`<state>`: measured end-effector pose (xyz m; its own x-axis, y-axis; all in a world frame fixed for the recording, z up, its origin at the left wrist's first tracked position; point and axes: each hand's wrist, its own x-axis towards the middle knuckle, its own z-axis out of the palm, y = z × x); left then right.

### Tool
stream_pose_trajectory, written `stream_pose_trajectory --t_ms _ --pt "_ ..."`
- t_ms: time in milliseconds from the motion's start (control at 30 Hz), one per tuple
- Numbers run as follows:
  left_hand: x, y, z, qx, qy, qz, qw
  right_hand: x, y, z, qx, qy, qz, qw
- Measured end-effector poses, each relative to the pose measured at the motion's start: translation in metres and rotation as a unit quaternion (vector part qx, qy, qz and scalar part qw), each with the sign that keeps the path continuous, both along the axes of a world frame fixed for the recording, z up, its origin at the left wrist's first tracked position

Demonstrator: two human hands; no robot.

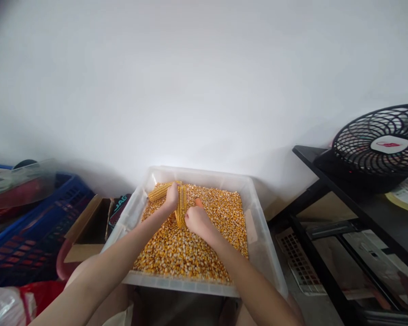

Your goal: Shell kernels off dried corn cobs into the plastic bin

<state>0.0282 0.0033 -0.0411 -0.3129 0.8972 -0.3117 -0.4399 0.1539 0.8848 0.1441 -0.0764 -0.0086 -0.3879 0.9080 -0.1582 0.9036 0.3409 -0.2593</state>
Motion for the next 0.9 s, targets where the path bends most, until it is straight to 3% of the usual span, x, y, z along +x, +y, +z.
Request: stream_pose_trajectory --t_ms 200,533,900 --pt "0.000 -0.005 0.020 0.088 0.155 0.006 0.984 0.003 -0.001 0.009 -0.001 0.011 0.016 1.000" --pt "-0.002 -0.010 0.026 0.167 0.280 -0.051 0.944 0.004 -0.002 0.009 0.011 0.031 0.021 0.999" --pt "-0.003 -0.019 0.037 0.253 0.349 -0.087 0.898 0.003 0.001 0.001 0.028 0.053 0.026 0.998"
